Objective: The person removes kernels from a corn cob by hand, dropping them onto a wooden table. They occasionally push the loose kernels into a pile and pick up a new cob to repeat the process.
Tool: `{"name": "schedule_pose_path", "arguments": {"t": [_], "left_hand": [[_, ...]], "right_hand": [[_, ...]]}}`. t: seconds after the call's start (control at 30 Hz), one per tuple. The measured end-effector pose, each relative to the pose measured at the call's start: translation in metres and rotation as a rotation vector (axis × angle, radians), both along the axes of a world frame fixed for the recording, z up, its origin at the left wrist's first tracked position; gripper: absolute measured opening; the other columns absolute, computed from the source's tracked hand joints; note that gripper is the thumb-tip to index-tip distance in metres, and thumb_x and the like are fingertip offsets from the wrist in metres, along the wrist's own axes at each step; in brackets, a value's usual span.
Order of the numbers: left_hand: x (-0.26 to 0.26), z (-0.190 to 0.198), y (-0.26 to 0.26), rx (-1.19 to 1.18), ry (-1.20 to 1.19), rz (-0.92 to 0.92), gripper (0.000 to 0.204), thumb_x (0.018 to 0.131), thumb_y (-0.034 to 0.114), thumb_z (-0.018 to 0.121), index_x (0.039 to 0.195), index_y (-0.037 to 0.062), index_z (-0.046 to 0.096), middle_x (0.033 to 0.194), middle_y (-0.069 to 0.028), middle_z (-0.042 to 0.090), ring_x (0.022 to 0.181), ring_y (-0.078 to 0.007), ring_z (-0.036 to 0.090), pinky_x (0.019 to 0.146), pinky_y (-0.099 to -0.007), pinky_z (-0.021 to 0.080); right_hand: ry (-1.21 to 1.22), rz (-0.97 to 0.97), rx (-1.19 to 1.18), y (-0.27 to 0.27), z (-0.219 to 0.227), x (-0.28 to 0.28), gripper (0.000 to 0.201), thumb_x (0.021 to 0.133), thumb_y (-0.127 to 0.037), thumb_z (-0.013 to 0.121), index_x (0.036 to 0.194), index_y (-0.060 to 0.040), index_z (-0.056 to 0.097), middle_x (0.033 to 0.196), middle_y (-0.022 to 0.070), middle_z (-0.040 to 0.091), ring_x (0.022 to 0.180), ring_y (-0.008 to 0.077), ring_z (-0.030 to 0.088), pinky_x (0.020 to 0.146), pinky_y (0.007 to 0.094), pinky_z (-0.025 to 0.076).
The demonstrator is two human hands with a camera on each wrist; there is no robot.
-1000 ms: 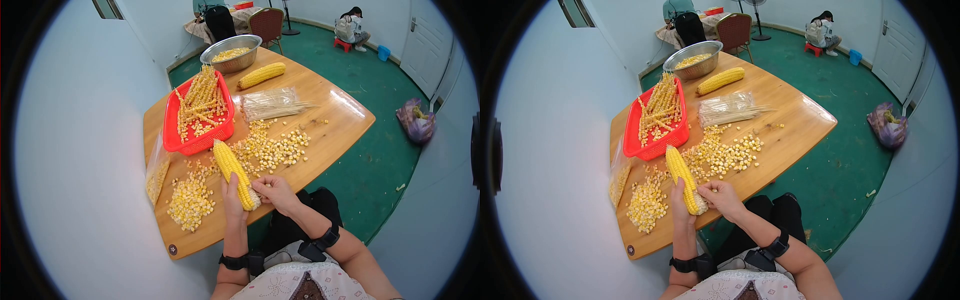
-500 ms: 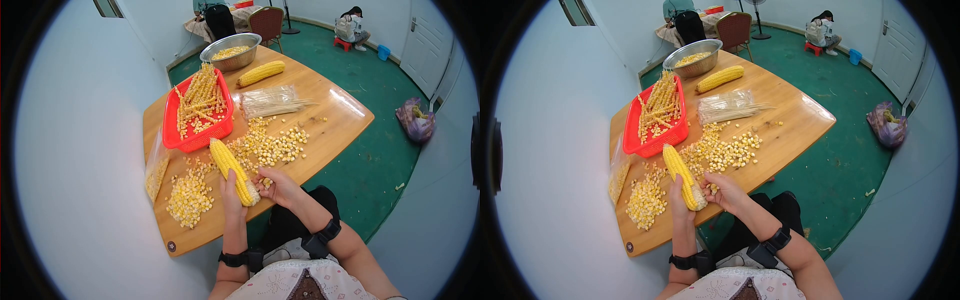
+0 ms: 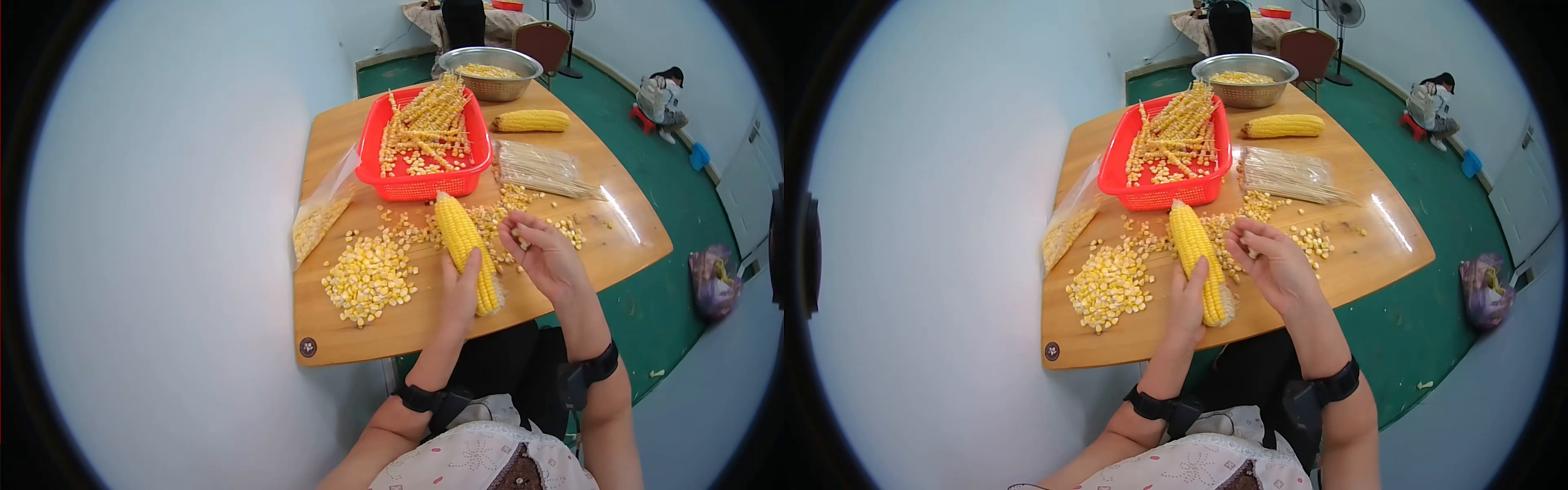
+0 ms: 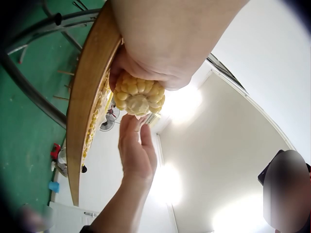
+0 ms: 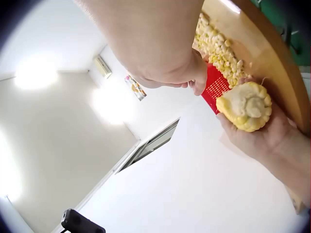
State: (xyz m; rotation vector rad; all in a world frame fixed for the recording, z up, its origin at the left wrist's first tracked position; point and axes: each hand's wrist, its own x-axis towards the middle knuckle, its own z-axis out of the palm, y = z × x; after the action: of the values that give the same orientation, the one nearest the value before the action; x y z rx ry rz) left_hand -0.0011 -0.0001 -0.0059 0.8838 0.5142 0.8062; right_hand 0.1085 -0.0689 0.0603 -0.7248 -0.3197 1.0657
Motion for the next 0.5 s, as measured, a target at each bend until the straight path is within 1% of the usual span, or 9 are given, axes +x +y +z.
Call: {"name": "schedule_pose_path", "arguments": {"t": [0.03, 0.07, 0.17, 0.2, 0.23, 0.3, 0.37, 0.43, 0.5], "left_hand": [[-0.001, 0.003, -0.001, 0.016, 0.006, -0.013, 0.048, 0.085, 0.021, 0.048, 0.123, 0.0016, 0.026, 0.107, -0.0099, 0.045, 0.092, -0.0148, 0.048, 0.074, -0.0262, 0.043], [-0.002, 0.005, -0.001, 0.055, 0.017, -0.049, 0.052, 0.085, 0.021, 0.048, 0.126, 0.0013, 0.022, 0.112, -0.0115, 0.043, 0.099, -0.0177, 0.046, 0.08, -0.0281, 0.041], [0.004, -0.01, -0.001, 0.167, 0.062, 0.066, 0.046, 0.087, 0.017, 0.044, 0.125, 0.0043, 0.023, 0.112, -0.0098, 0.042, 0.1, -0.0166, 0.047, 0.078, -0.0259, 0.043], [0.002, -0.01, 0.001, 0.067, 0.058, -0.004, 0.049, 0.087, 0.017, 0.043, 0.128, 0.005, 0.019, 0.121, -0.0101, 0.036, 0.111, -0.0175, 0.04, 0.086, -0.027, 0.038], [0.0, -0.016, 0.002, 0.018, 0.015, 0.011, 0.049, 0.087, 0.018, 0.043, 0.128, 0.0055, 0.018, 0.12, -0.0096, 0.036, 0.11, -0.0172, 0.04, 0.086, -0.0267, 0.038], [0.001, -0.032, 0.003, -0.079, -0.069, 0.041, 0.049, 0.087, 0.019, 0.043, 0.128, 0.0066, 0.018, 0.12, -0.0087, 0.036, 0.109, -0.0165, 0.041, 0.086, -0.0262, 0.039], [-0.001, -0.024, 0.0, 0.071, 0.088, 0.014, 0.04, 0.087, 0.024, 0.045, 0.119, 0.0053, 0.031, 0.109, -0.0065, 0.044, 0.096, -0.0133, 0.047, 0.078, -0.0251, 0.041], [0.0, -0.025, 0.002, 0.305, 0.248, -0.092, 0.033, 0.086, 0.026, 0.048, 0.11, 0.0045, 0.04, 0.099, -0.0046, 0.049, 0.086, -0.0105, 0.049, 0.072, -0.0242, 0.042], [0.001, -0.024, -0.001, 0.266, 0.208, -0.078, 0.026, 0.085, 0.025, 0.05, 0.101, 0.0046, 0.044, 0.091, -0.0031, 0.049, 0.078, -0.0083, 0.047, 0.067, -0.0235, 0.042]], "right_hand": [[-0.04, 0.053, -0.019, 0.009, 0.007, -0.004, 0.02, 0.081, 0.0, 0.047, 0.1, 0.0058, 0.048, 0.095, 0.012, 0.051, 0.091, 0.0199, 0.053, 0.084, 0.0271, 0.044], [-0.079, 0.104, -0.037, 0.018, 0.016, -0.01, 0.019, 0.081, 0.0, 0.047, 0.099, 0.0056, 0.048, 0.096, 0.012, 0.051, 0.091, 0.02, 0.053, 0.085, 0.0268, 0.044], [-0.209, 0.268, -0.105, 0.049, 0.023, -0.029, 0.017, 0.081, 0.0, 0.047, 0.097, 0.0053, 0.049, 0.095, 0.0112, 0.052, 0.089, 0.0184, 0.053, 0.082, 0.0256, 0.045], [-0.256, 0.323, -0.15, 0.059, 0.023, -0.038, 0.016, 0.081, 0.0, 0.048, 0.096, 0.0053, 0.05, 0.095, 0.011, 0.052, 0.088, 0.018, 0.054, 0.081, 0.0253, 0.046], [-0.304, 0.379, -0.193, 0.07, 0.022, -0.046, 0.016, 0.081, 0.0, 0.048, 0.096, 0.0053, 0.05, 0.094, 0.0108, 0.052, 0.087, 0.0177, 0.054, 0.08, 0.025, 0.046], [-0.393, 0.441, -0.292, 0.092, 0.009, -0.063, 0.016, 0.08, 0.0, 0.048, 0.095, 0.0045, 0.051, 0.087, 0.01, 0.054, 0.079, 0.0158, 0.055, 0.072, 0.0246, 0.047], [-0.486, 0.48, -0.376, 0.112, -0.006, -0.075, 0.017, 0.079, 0.0, 0.048, 0.095, 0.0036, 0.052, 0.082, 0.0093, 0.056, 0.073, 0.0144, 0.056, 0.066, 0.0241, 0.048], [-0.585, 0.497, -0.442, 0.128, -0.015, -0.085, 0.017, 0.077, 0.001, 0.048, 0.093, 0.0025, 0.054, 0.079, 0.0086, 0.057, 0.068, 0.0136, 0.057, 0.062, 0.0234, 0.047], [-0.727, 0.511, -0.444, 0.14, -0.017, -0.092, 0.014, 0.078, 0.0, 0.05, 0.091, 0.0037, 0.053, 0.081, 0.0092, 0.056, 0.072, 0.0139, 0.057, 0.065, 0.0221, 0.048]]}}
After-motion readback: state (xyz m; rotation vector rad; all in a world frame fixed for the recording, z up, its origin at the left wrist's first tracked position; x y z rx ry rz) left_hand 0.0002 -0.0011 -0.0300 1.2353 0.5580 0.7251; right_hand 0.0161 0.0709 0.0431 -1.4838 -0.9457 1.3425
